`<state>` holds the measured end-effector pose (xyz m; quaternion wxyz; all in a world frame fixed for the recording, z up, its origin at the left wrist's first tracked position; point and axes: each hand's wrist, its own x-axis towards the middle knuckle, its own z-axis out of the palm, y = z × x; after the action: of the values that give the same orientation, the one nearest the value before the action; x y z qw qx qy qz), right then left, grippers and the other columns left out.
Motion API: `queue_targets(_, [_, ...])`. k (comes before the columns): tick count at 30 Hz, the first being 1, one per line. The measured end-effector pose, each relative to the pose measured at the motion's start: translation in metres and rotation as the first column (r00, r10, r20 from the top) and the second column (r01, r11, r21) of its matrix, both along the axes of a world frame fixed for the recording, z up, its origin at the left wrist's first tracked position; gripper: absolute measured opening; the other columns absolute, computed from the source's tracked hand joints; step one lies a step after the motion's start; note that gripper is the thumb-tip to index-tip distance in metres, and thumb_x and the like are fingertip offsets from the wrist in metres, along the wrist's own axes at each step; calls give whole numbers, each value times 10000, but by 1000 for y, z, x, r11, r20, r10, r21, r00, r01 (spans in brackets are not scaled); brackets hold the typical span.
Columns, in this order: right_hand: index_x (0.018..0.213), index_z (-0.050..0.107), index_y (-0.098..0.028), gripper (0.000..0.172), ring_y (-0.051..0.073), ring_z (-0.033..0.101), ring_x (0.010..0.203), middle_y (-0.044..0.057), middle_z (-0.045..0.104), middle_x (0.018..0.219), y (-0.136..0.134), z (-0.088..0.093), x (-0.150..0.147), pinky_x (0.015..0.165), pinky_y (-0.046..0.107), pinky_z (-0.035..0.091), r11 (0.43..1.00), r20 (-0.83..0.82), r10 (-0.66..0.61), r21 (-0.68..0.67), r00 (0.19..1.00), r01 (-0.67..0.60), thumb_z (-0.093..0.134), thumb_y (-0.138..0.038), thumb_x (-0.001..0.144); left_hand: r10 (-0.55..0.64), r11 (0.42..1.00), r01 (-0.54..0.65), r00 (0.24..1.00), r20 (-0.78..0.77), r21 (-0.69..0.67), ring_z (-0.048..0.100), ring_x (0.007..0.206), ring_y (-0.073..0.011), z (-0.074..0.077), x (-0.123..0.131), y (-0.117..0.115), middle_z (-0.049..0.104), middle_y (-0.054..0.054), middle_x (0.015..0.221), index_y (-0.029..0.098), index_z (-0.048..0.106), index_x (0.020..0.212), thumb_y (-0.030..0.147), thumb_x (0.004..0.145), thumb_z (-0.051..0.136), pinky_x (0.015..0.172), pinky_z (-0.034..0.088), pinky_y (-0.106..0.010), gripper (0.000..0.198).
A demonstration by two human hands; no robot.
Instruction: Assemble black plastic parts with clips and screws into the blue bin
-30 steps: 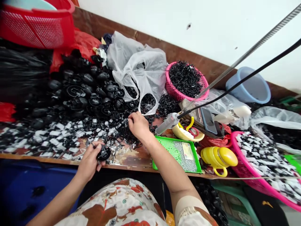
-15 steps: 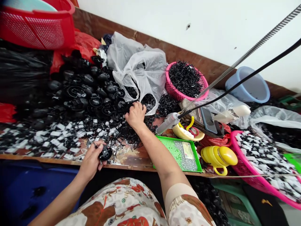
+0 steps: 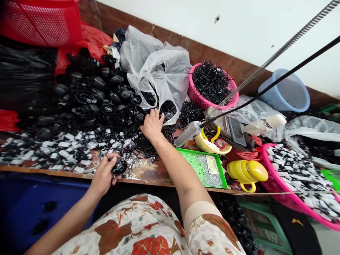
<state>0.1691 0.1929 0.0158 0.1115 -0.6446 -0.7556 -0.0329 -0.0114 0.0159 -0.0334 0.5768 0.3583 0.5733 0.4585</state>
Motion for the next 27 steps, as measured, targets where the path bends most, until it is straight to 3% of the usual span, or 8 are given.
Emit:
queue_targets(4, [1051, 743, -160, 227, 324, 458, 1376, 151, 617, 1404, 9, 0, 5, 1188, 561, 262, 999, -73, -4, 41, 997, 7, 591, -215, 892, -4, 1000, 3, 1000, 12, 16, 549, 369, -100, 4, 1, 0, 531, 69, 701, 234, 506, 1045, 574, 906, 562, 258, 307, -154, 372])
queue_targets(9, [869, 742, -170, 204, 288, 554, 1269, 127, 660, 1320, 13, 12, 18, 1107, 462, 388, 996, -357, -91, -7, 930, 94, 583, -283, 928, 7, 1000, -8, 999, 34, 28, 546, 374, -98, 8, 1, 0, 532, 69, 679, 227, 510, 1033, 573, 897, 575, 261, 319, -152, 378])
queue_targets(11, [827, 727, -168, 209, 261, 592, 1216, 130, 667, 1281, 6, 22, 23, 1067, 416, 428, 998, -470, -70, -37, 880, 60, 600, -302, 924, 3, 1000, -4, 999, 42, 26, 545, 373, -98, 7, -1, 0, 532, 71, 675, 229, 510, 1037, 572, 901, 575, 261, 319, -151, 375])
queue_targets(16, [849, 713, -201, 126, 199, 640, 918, 48, 695, 933, -56, 31, 41, 891, 360, 483, 988, -510, 110, -39, 853, -151, 646, -297, 896, 6, 1000, -6, 996, 94, -1, 562, 389, -103, 9, -5, -1, 546, 67, 707, 240, 509, 1053, 559, 901, 595, 262, 336, -157, 364])
queue_targets(19, [852, 669, -193, 174, 150, 601, 681, -5, 656, 732, -110, 12, 49, 656, 279, 476, 957, -698, -27, -226, 716, -184, 654, -359, 902, -2, 1000, 4, 992, 130, -13, 577, 400, -111, 16, -3, -5, 555, 63, 715, 234, 511, 1068, 542, 891, 622, 272, 376, -175, 372])
queue_targets(21, [885, 646, -189, 176, 138, 596, 607, -19, 653, 694, -141, -6, 53, 576, 256, 457, 891, -739, -175, -400, 650, -215, 644, -363, 913, -42, 999, 47, 985, 167, -23, 590, 413, -120, 21, 1, -7, 559, 62, 705, 225, 515, 1063, 531, 885, 637, 279, 403, -187, 374])
queue_targets(23, [854, 658, -186, 139, 138, 597, 613, -14, 648, 688, -162, -21, 56, 598, 263, 466, 860, -672, -192, -466, 715, -206, 649, -310, 916, -91, 994, 102, 974, 208, -44, 603, 431, -128, 25, 7, -8, 566, 59, 697, 218, 517, 1051, 527, 875, 654, 286, 422, -193, 380])
queue_targets(27, [976, 739, -178, 128, 196, 641, 873, 71, 673, 955, -175, -28, 57, 827, 340, 517, 923, -462, -50, -360, 886, -136, 700, -276, 904, -150, 980, 175, 961, 231, -93, 588, 418, -129, 27, 16, -5, 577, 63, 659, 214, 513, 1027, 531, 842, 687, 282, 424, -195, 406])
